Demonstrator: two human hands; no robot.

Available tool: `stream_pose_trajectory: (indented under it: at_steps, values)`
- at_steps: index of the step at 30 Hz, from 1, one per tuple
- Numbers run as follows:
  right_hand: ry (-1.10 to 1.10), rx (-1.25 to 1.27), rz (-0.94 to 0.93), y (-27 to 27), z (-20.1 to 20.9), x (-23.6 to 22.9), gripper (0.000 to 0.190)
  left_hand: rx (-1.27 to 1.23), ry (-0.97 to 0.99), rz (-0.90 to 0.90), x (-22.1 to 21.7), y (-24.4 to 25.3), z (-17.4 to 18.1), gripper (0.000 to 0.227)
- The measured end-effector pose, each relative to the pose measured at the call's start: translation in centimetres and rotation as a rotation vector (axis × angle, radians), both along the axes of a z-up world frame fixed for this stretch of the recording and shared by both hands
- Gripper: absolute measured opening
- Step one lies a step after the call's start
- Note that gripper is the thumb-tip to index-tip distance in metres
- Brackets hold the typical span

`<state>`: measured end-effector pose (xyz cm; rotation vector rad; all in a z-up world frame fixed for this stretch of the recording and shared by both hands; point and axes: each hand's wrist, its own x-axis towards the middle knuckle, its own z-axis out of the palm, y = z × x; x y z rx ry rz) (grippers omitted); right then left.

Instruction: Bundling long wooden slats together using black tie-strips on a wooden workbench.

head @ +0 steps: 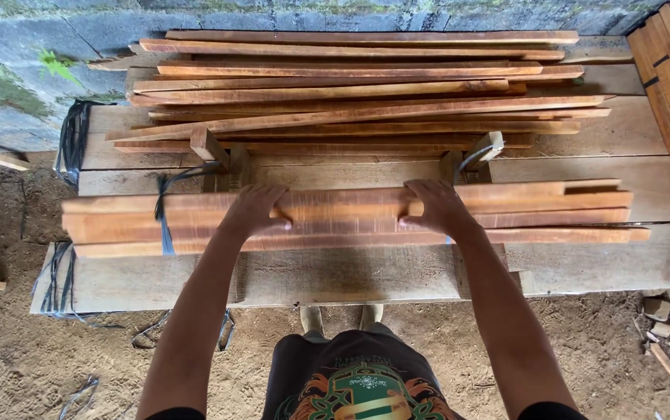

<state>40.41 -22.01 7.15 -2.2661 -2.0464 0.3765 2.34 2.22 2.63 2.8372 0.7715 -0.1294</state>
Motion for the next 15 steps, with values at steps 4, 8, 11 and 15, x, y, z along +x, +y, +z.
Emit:
stream_pose_trajectory:
  at_steps: [4, 8, 11, 15]
  values:
    - [0.093, 0.251, -0.007, 0.3, -8.9, 1.8, 0.081, -0.084, -0.093, 0.136, -0.3, -0.1, -4.5, 0.078]
    - [-0.221, 0.532, -0.033, -0.9, -10.1, -1.3, 0.068, 0.071, -0.057, 0.187, -1.0, -3.5, -4.7, 0.068]
    - [-0.283, 0.646, -0.084, -1.5, -10.6, -2.4, 0.061, 0.127, -0.161, 0.309, -0.6, -6.0, -5.2, 0.06]
    - [-0.331, 0.74, -0.126, -1.9, -12.4, -2.3, 0.056, 0.326, -0.342, 0.386, -0.4, -8.0, -8.1, 0.054]
